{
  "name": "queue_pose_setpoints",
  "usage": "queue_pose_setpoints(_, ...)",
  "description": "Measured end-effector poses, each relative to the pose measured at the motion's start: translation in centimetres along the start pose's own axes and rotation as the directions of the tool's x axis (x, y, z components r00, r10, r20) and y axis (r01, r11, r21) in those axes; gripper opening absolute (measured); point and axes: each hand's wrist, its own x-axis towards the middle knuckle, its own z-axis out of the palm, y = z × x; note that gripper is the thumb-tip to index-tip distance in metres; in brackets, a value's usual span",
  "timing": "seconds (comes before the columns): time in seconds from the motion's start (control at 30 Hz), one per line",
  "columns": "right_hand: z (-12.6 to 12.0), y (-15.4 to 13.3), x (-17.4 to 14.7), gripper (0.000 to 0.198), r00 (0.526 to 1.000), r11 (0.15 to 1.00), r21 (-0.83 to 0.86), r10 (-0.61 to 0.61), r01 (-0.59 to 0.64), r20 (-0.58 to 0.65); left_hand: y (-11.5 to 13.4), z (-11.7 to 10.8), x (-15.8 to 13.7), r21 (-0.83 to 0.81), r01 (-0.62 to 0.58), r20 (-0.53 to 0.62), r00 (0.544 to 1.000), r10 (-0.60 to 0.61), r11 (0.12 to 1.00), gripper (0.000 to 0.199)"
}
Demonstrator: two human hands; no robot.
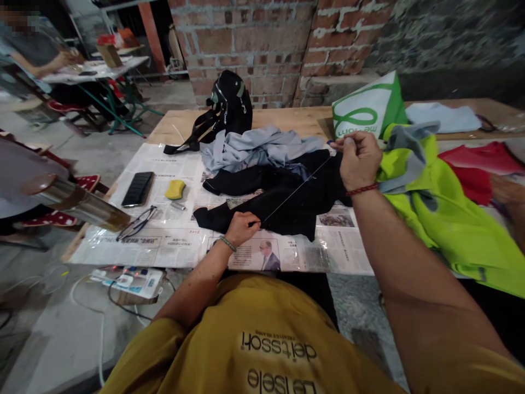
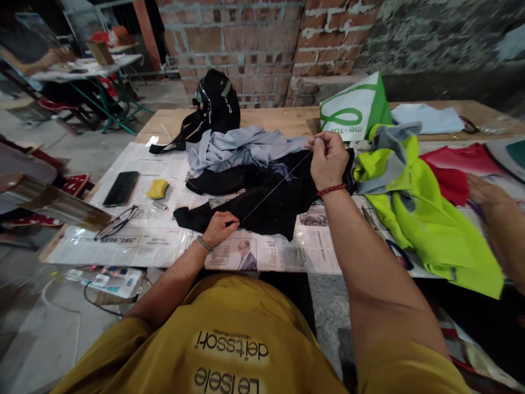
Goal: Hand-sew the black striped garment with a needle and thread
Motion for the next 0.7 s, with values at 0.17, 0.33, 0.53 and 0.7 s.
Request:
queue_pose_setpoints(0.17, -0.1, 0.6, 0.4, 0.005, 0.999, 0.999, 0.005, 0.037, -0.037, -0.035, 0.0, 0.0, 0.0, -0.002, -0.006, 0.009, 1.0, 0.006, 1.0, 0.012)
queue_pose_setpoints(0.33, 1.2, -1.1, -3.6, 0.011, 0.988, 0.99, 0.042, 0.13, -0.134, 0.082, 0.3, -0.2, 0.1, 0.006, 0.014, 0.016, 1.0, -0.014, 1.0, 0.013)
queue_pose_setpoints(0.53, 4.0, -3.2, -13.9, 0.015, 0.837, 0.902, 0.109, 0.336, -0.418, 0.433, 0.6, -0.4, 0.2, -0.006, 0.005, 0.02, 1.0, -0.005, 1.0, 0.012)
queue_pose_setpoints(0.7, 3.9, 0.3, -16.0, 0.019, 0.785, 0.863, 0.031, 0.443, -0.505, 0.433, 0.6, -0.3, 0.1, 0.021, -0.013, 0.038, 0.999, 0.012, 1.0, 0.008)
